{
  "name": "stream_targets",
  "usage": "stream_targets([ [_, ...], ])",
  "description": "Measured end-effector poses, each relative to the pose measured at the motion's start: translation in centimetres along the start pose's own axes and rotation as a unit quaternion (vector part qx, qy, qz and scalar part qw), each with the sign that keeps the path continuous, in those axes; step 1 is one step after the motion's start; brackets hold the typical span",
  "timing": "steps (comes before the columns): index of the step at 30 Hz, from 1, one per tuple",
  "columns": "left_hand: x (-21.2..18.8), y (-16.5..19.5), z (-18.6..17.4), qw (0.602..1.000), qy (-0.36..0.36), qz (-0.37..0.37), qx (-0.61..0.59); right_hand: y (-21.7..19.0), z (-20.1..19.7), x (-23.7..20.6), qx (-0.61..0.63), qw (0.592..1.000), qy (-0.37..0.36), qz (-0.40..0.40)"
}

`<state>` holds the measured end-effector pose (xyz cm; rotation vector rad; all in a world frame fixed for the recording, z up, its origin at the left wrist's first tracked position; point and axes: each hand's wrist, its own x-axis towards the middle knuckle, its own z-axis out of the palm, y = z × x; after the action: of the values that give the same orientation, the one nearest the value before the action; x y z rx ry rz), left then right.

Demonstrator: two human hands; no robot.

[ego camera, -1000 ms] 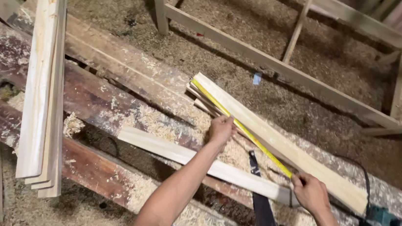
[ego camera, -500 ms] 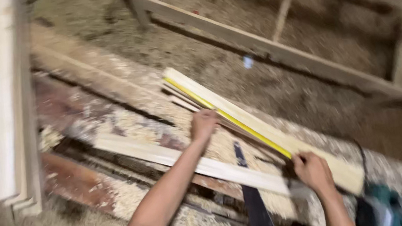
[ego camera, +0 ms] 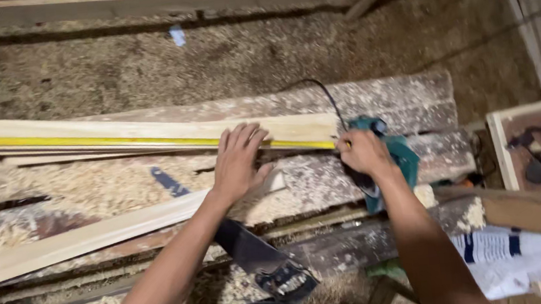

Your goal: The person measures wooden frame members and planks with a tape measure, marks cut lines with a pencil, and cuts a plank with a circular saw. They then run an electric planer along a board and reposition boards on the sawhorses, using a square to check marks.

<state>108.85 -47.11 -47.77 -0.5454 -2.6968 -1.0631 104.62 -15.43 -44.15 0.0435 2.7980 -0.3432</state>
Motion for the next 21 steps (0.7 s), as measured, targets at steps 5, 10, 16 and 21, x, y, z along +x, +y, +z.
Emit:
stream_targets([
  [5, 4.9, 2.1, 5.9, 0.986, -0.108, 0.009, 0.130, 2.9, -0.7, 2.0, -0.034, 0.998, -0.045, 0.040],
  [10, 7.2, -0.3, 5.8, 0.950, -0.259, -0.085, 0.150, 3.0, 0.0, 3.8, -0.008, 0.998, -0.056, 0.015],
  [16, 5.5, -4.1, 1.9, 0.974, -0.159, -0.003, 0.164, 1.3, 0.9, 5.8, 0.013, 0.999, -0.031, -0.039],
  [21, 5.3, -4.4, 1.8, 0.961, -0.196, -0.008, 0.195, 1.1, 0.7, 6.8, 0.010, 0.997, -0.072, -0.028],
])
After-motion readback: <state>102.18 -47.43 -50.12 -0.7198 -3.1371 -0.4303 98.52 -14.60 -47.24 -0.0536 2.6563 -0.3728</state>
